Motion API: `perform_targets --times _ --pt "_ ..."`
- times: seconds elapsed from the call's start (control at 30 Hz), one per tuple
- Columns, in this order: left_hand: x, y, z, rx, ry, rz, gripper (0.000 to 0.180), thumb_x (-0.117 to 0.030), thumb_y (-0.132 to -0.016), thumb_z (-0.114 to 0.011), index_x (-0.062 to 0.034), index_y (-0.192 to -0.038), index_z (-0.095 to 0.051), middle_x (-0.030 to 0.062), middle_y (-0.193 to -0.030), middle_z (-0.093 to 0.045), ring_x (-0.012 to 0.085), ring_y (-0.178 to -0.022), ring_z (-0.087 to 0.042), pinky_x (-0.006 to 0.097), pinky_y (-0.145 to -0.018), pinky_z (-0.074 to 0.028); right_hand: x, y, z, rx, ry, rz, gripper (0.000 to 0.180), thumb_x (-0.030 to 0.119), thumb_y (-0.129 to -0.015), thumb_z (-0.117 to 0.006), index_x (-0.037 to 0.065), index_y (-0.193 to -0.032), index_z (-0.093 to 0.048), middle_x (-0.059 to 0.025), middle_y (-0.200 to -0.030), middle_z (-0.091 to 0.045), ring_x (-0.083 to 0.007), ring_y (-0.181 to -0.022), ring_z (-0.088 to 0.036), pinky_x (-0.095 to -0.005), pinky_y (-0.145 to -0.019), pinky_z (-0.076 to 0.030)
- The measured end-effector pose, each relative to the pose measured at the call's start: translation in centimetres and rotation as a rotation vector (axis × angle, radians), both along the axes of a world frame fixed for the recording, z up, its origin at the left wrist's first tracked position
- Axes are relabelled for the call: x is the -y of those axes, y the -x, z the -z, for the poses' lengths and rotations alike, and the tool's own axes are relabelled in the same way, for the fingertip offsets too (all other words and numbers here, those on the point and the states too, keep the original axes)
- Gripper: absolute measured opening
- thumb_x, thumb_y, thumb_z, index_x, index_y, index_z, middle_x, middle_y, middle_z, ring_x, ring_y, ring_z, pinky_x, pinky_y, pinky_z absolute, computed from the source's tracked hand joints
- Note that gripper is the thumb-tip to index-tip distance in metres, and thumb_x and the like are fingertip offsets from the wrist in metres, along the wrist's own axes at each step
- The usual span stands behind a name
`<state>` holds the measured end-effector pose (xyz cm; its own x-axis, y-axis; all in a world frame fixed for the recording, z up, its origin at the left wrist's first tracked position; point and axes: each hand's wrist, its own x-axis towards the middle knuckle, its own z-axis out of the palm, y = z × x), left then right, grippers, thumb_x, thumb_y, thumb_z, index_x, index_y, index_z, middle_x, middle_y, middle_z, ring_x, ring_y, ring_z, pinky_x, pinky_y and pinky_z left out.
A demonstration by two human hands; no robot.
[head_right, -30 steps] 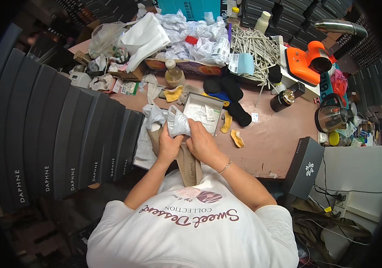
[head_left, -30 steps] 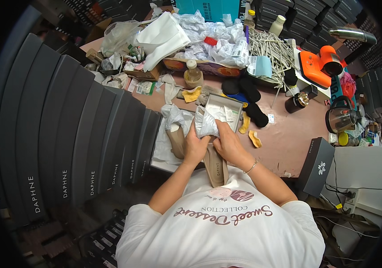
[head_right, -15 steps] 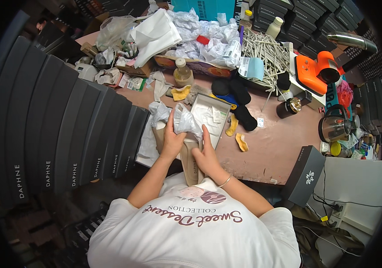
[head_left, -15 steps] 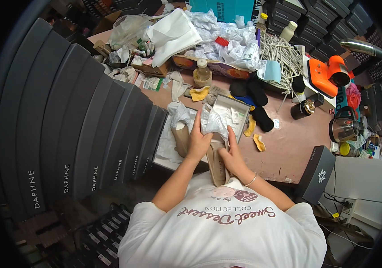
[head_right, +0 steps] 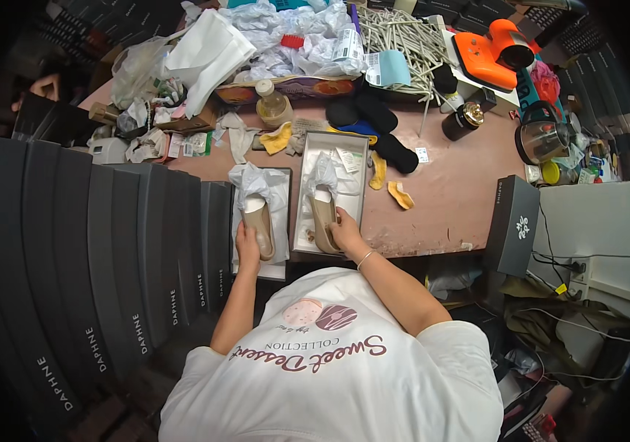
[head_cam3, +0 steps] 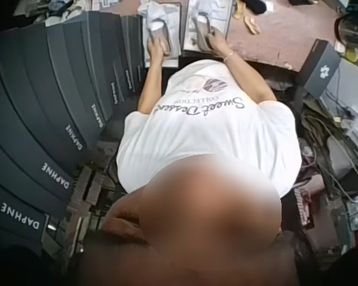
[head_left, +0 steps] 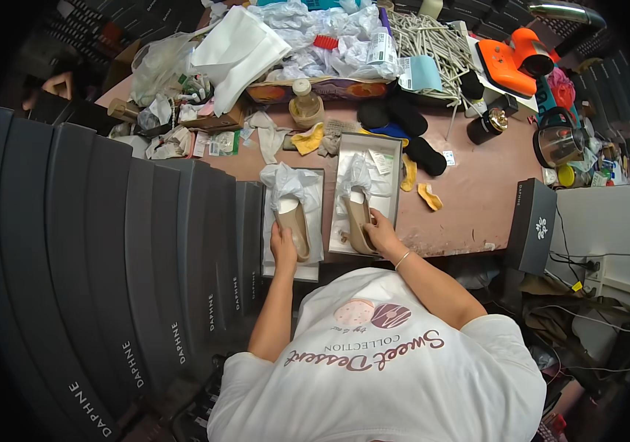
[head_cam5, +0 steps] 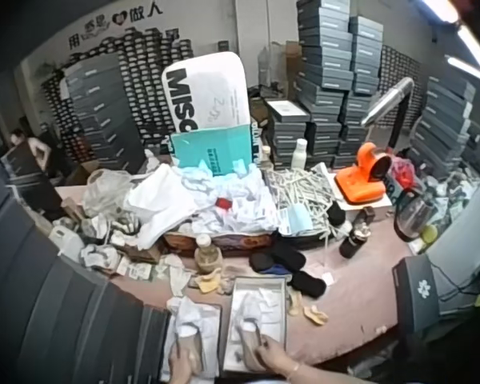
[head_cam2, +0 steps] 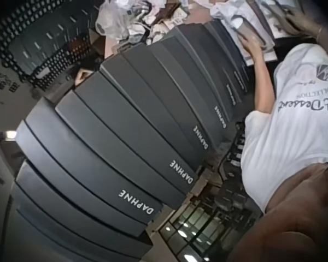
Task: Packing a pair of shoes into a shoebox using protective tissue paper and foam inserts.
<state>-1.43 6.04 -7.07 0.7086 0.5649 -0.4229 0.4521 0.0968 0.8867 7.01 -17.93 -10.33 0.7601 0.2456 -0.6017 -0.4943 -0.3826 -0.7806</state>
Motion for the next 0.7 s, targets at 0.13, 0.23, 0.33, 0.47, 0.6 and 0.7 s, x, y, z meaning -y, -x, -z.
perform_targets --times 0.13,0.23,0.33,0.47,0.6,0.7 --pt "-0.3 1.0 -6.4 0.138 0.352 0.019 0.042 -0.020 -0.090 -0.043 0.0010 -0.127 -0.046 0.0117 -0.107 -0.059 0.0196 -0.093 -0.059 0.030 -0.081 -0.047 -0.1 0.5 -6.5 0.086 -0.384 0.250 0.039 0.004 -0.086 -0.048 -0.005 -0.125 -0.048 -0.0171 -0.112 -0.060 -0.0218 -0.095 -0.061 -0.0305 -0.082 -0.050" --pt "-0.4 0.9 -9.4 0.067 0.807 0.294 0.043 -0.026 -0.093 -0.043 0.0012 -0.125 -0.046 0.0097 -0.095 -0.059 0.0166 -0.085 -0.060 0.030 -0.074 -0.051 2.7 1.8 -11.2 -0.307 -0.806 0.157 0.035 0.011 -0.088 -0.055 -0.002 -0.120 -0.052 -0.0153 -0.106 -0.061 -0.0199 -0.088 -0.063 -0.0315 -0.076 -0.052" --pt "4.3 0.9 -9.1 0.092 1.476 0.247 0.037 -0.031 -0.095 -0.044 -0.0030 -0.119 -0.046 0.0089 -0.081 -0.055 0.0131 -0.061 -0.051 0.026 -0.055 -0.045 2.6 3.7 -13.8 -0.584 -1.076 0.184 0.044 0.028 -0.090 -0.055 0.001 -0.124 -0.046 -0.0118 -0.087 -0.062 -0.0238 -0.071 -0.064 -0.0327 -0.060 -0.055" --pt "10.4 -0.3 -11.9 -0.051 1.659 0.186 0.027 -0.032 -0.095 -0.044 -0.0066 -0.104 -0.046 0.0053 -0.070 -0.044 0.0106 -0.051 -0.042 0.023 -0.047 -0.038 3.8 4.7 -14.6 -0.691 -1.237 0.223 0.049 0.043 -0.090 -0.050 0.007 -0.122 -0.045 -0.0103 -0.077 -0.057 -0.0223 -0.060 -0.059 -0.0326 -0.048 -0.049" --pt "14.0 0.0 -11.7 -0.042 1.767 0.080 0.028 -0.034 -0.095 -0.043 -0.0076 -0.103 -0.045 0.0053 -0.068 -0.044 0.0117 -0.049 -0.042 0.023 -0.047 -0.038 7.1 4.3 -14.7 -0.694 -1.172 0.261 0.048 0.045 -0.090 -0.050 0.006 -0.118 -0.047 -0.0099 -0.073 -0.056 -0.0215 -0.054 -0.057 -0.0324 -0.042 -0.046" --pt "16.5 -0.1 -10.9 0.006 1.768 0.130 0.032 -0.038 -0.095 -0.043 -0.0067 -0.103 -0.045 0.0058 -0.067 -0.046 0.0131 -0.049 -0.044 0.024 -0.047 -0.039 9.6 4.2 -14.4 -0.713 -1.198 0.223 0.046 0.040 -0.090 -0.051 0.004 -0.118 -0.045 -0.0106 -0.074 -0.057 -0.0215 -0.054 -0.058 -0.0320 -0.041 -0.046"
